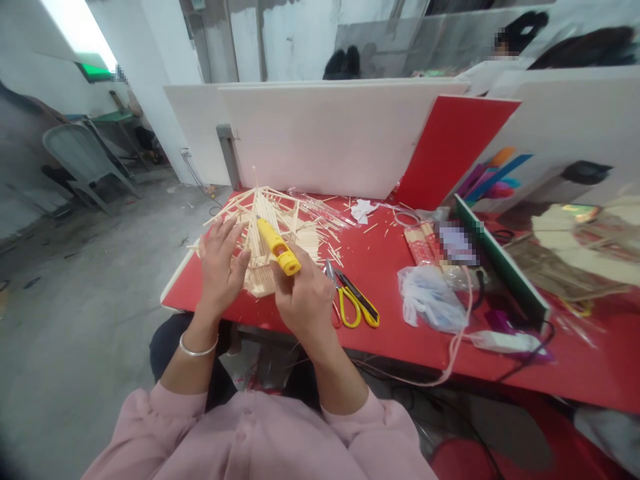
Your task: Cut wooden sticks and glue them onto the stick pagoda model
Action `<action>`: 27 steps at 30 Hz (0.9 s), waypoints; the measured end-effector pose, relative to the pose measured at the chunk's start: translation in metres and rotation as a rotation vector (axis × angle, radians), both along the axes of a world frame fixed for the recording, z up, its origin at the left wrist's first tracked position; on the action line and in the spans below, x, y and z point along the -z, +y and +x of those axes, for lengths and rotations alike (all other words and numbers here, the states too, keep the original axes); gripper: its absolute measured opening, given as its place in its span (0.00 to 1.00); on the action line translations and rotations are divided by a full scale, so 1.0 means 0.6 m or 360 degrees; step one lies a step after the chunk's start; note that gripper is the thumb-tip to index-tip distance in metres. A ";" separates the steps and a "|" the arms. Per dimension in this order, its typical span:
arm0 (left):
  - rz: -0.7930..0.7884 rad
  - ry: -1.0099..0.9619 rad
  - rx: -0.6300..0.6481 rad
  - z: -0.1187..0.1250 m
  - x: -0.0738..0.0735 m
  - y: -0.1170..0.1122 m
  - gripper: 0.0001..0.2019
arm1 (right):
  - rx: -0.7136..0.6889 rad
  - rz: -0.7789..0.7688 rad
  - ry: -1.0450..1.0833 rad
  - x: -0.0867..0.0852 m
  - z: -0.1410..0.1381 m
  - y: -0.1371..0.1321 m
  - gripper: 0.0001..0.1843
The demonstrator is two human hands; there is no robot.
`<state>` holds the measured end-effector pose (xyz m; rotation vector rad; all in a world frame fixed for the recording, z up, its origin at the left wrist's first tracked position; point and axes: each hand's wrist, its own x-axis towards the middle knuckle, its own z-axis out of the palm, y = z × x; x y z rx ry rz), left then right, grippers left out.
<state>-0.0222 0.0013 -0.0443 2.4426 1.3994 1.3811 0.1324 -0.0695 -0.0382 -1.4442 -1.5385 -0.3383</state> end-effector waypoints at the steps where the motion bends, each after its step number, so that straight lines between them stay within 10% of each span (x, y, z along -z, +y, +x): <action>1: 0.0009 -0.0003 0.0000 0.000 0.000 0.000 0.23 | -0.0003 0.0001 -0.0010 0.002 0.001 -0.004 0.19; 27: 0.0001 -0.0008 0.0016 -0.002 0.002 0.001 0.24 | -0.0239 -0.0510 0.0707 -0.005 0.043 0.016 0.23</action>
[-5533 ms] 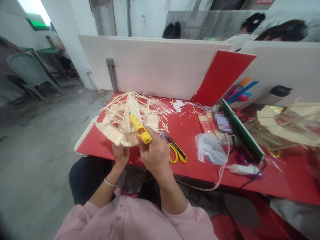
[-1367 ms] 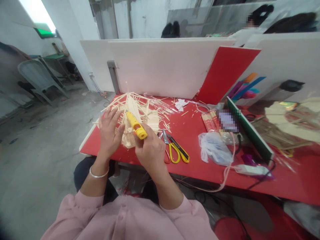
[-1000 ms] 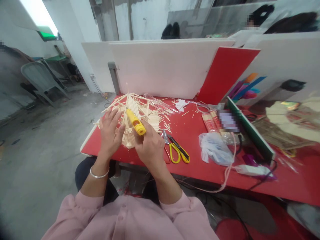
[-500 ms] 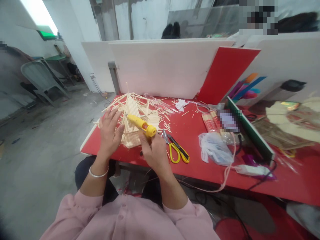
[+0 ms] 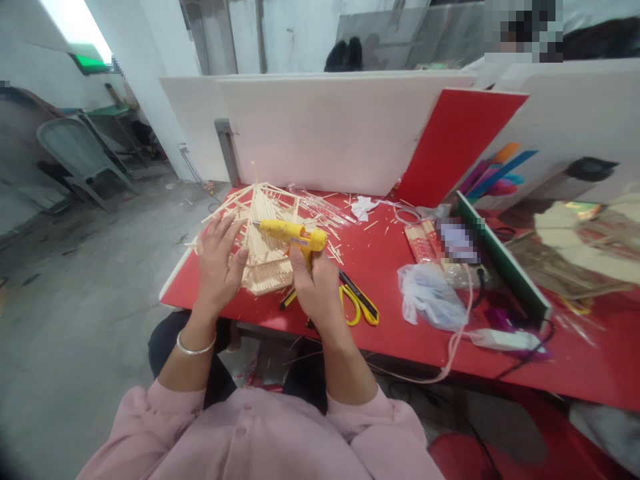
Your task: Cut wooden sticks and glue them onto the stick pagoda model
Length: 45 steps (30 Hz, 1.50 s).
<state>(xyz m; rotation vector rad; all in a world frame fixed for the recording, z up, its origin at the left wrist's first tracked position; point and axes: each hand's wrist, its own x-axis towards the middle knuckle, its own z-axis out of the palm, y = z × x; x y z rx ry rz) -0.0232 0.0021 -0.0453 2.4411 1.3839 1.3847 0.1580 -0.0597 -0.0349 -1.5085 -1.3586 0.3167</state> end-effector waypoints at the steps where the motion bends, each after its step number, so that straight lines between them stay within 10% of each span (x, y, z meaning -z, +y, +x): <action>1: -0.0002 0.0002 0.0000 0.000 0.000 0.000 0.24 | 0.0007 0.0006 -0.0012 -0.003 0.000 0.004 0.22; 20: -0.0057 -0.0260 -0.0008 -0.005 0.000 -0.025 0.21 | -0.0281 -0.0026 0.0197 0.042 0.028 -0.047 0.22; 45: 0.0156 -0.0470 0.0051 0.001 -0.011 -0.070 0.18 | -0.0137 0.0110 -0.0022 0.030 0.009 -0.037 0.18</action>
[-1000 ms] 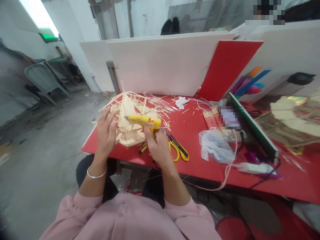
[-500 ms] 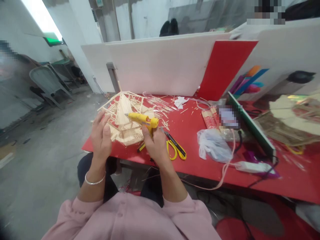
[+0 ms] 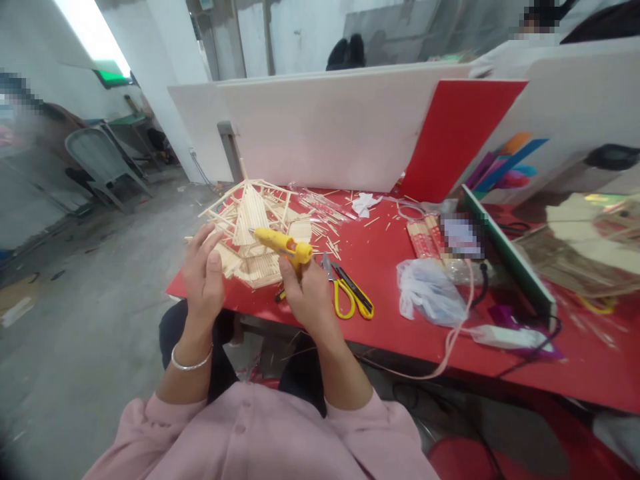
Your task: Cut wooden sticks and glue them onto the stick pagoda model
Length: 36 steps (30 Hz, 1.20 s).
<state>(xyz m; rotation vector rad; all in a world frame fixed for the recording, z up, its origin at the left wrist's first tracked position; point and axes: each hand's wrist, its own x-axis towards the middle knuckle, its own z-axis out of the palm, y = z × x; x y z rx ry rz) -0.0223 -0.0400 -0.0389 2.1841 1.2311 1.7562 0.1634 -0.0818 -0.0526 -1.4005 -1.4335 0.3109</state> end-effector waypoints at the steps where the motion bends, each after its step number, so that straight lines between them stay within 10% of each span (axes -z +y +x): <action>1: -0.0004 0.0000 -0.0012 -0.001 0.001 0.000 0.17 | -0.0013 -0.0017 0.0004 0.003 0.000 -0.007 0.18; 11: 0.0024 -0.0005 0.0048 0.005 0.001 -0.011 0.17 | 0.0348 0.0075 -0.0147 -0.008 -0.004 0.029 0.21; 36: 0.0021 0.0009 0.0067 0.019 0.009 -0.009 0.16 | 0.0315 0.0242 -0.0421 0.024 -0.013 -0.016 0.20</action>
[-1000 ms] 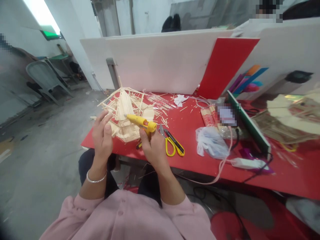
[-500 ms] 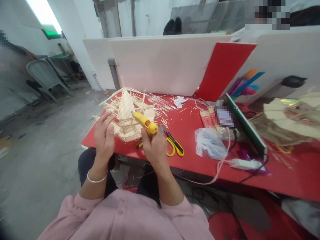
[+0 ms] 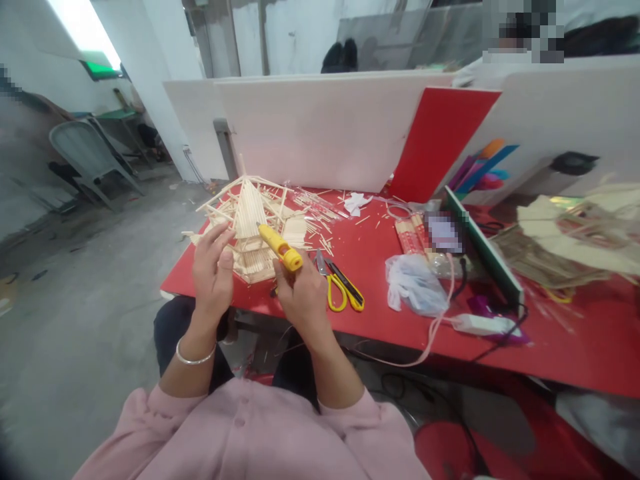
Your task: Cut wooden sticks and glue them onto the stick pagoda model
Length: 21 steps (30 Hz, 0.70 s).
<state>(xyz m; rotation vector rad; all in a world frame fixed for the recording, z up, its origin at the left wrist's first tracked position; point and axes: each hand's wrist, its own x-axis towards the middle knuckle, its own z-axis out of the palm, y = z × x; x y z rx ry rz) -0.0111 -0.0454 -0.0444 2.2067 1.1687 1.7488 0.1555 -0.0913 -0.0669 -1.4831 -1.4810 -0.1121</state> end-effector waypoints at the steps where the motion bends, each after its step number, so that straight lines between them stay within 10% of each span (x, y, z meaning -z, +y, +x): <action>1: -0.0015 0.0008 -0.0007 0.001 0.000 -0.001 0.16 | -0.0008 0.0000 -0.0010 -0.001 -0.001 0.002 0.20; 14: -0.0083 0.0020 -0.0070 -0.014 -0.007 -0.013 0.17 | 0.0085 -0.0019 0.0009 -0.034 -0.020 0.070 0.19; 21: -0.0071 -0.0027 -0.0049 -0.021 0.000 -0.014 0.16 | -0.0212 0.0074 0.0058 0.007 0.014 -0.012 0.15</action>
